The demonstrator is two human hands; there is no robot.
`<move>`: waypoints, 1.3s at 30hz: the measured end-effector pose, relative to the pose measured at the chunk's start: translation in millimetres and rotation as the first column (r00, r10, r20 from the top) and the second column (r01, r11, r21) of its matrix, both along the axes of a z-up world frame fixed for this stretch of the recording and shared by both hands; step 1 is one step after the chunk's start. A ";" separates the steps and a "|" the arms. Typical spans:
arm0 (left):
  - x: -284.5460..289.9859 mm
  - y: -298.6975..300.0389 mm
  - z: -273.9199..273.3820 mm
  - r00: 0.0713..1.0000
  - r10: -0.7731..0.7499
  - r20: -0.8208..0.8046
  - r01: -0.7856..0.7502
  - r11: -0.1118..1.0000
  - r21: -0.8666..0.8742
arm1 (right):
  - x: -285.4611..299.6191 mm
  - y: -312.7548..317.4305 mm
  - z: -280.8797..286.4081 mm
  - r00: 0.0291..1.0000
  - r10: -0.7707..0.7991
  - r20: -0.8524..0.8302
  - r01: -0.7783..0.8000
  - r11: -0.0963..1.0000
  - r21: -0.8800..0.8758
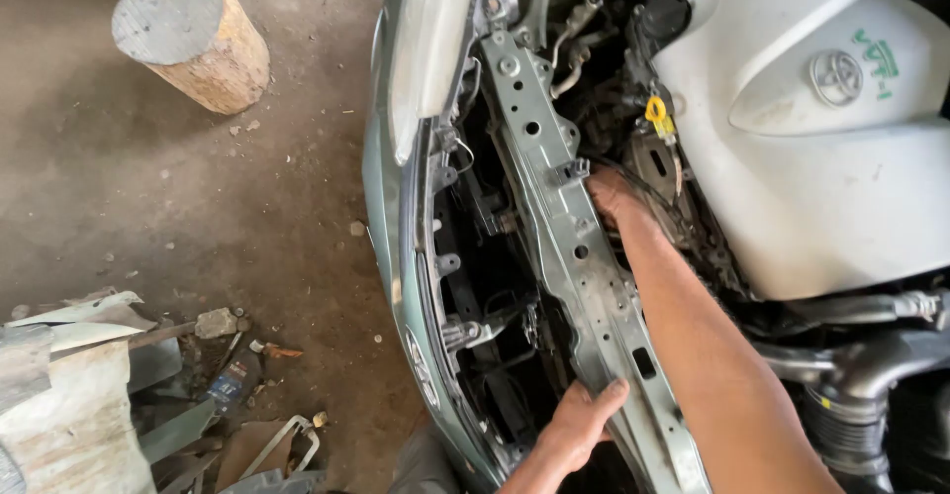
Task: The person positions and aligns a long metal reinforcement bar across the front of a car's engine bay. They repeatedly adjust the bar's placement to fit it into the vehicle's frame, using their hands to hold and maneuver the part into position.
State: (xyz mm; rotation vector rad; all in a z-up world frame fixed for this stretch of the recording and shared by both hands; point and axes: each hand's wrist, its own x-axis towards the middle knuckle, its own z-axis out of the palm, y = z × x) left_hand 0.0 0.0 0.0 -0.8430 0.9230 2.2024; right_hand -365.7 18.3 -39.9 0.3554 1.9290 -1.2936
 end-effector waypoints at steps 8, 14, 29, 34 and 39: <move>-2.3 -22.3 6.6 0.980 -0.198 -0.007 0.197 0.979 -0.050 | 9.9 -0.6 -22.9 0.993 -0.102 0.062 0.107 0.991 -0.085; -5.7 -20.5 -7.4 0.989 -0.148 -0.006 0.147 0.987 -0.059 | -5.8 -16.1 -8.2 0.991 -0.127 0.051 0.133 0.978 -0.159; -1.4 -14.7 3.4 0.989 -0.148 0.021 0.150 0.985 -0.091 | -18.9 -40.9 23.1 0.974 -0.209 0.086 0.226 0.914 -0.337; -10.0 -15.1 14.5 0.990 -0.136 0.034 0.139 0.986 -0.089 | -14.5 -27.6 17.5 0.971 -0.222 0.085 0.238 0.899 -0.367; -18.1 -20.9 31.0 0.952 -0.284 0.109 0.301 0.932 -0.202 | -47.2 12.5 -97.8 0.975 -0.202 -0.088 0.168 0.941 -0.293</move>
